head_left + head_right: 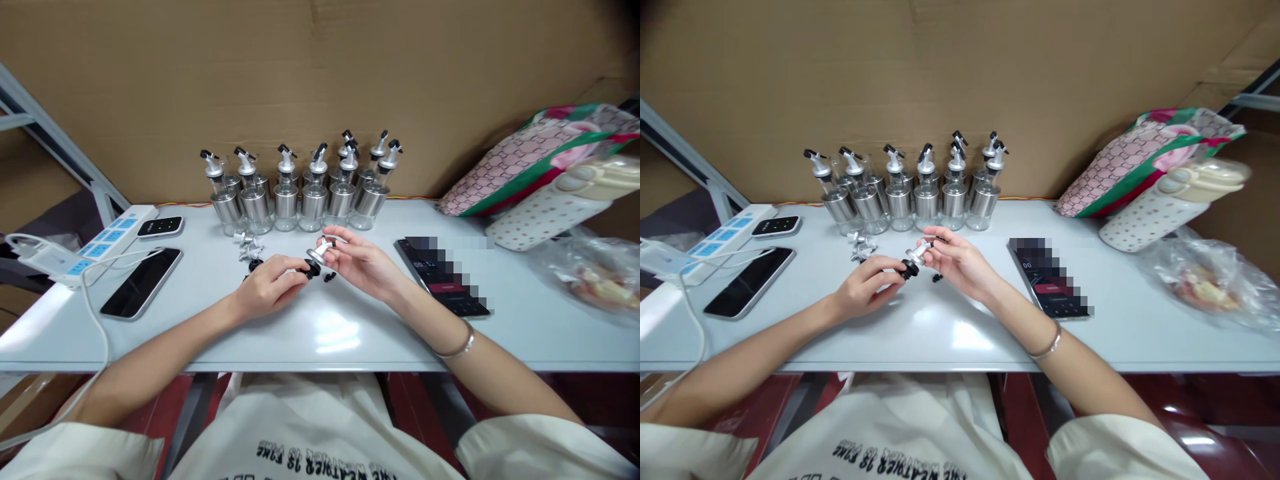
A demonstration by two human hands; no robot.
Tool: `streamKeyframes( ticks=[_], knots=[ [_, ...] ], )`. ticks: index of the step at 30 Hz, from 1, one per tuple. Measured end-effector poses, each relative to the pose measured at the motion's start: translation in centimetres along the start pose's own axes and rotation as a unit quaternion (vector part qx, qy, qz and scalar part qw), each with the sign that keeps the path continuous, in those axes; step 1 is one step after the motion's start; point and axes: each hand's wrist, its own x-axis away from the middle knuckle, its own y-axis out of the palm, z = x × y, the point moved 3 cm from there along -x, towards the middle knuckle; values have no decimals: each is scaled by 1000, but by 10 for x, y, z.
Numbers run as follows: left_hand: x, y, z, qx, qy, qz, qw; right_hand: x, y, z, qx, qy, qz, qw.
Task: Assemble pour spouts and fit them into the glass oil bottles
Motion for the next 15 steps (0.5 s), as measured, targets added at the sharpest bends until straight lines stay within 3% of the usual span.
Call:
streamKeyframes(
  ticks=[9,15],
  knots=[
    [-2,-3,1,-11,48,26,998,1,3,-2,1,11,-25,1000],
    [-2,-3,2,-20,65,12,998,1,4,-2,16,11,-25,1000]
  ],
)
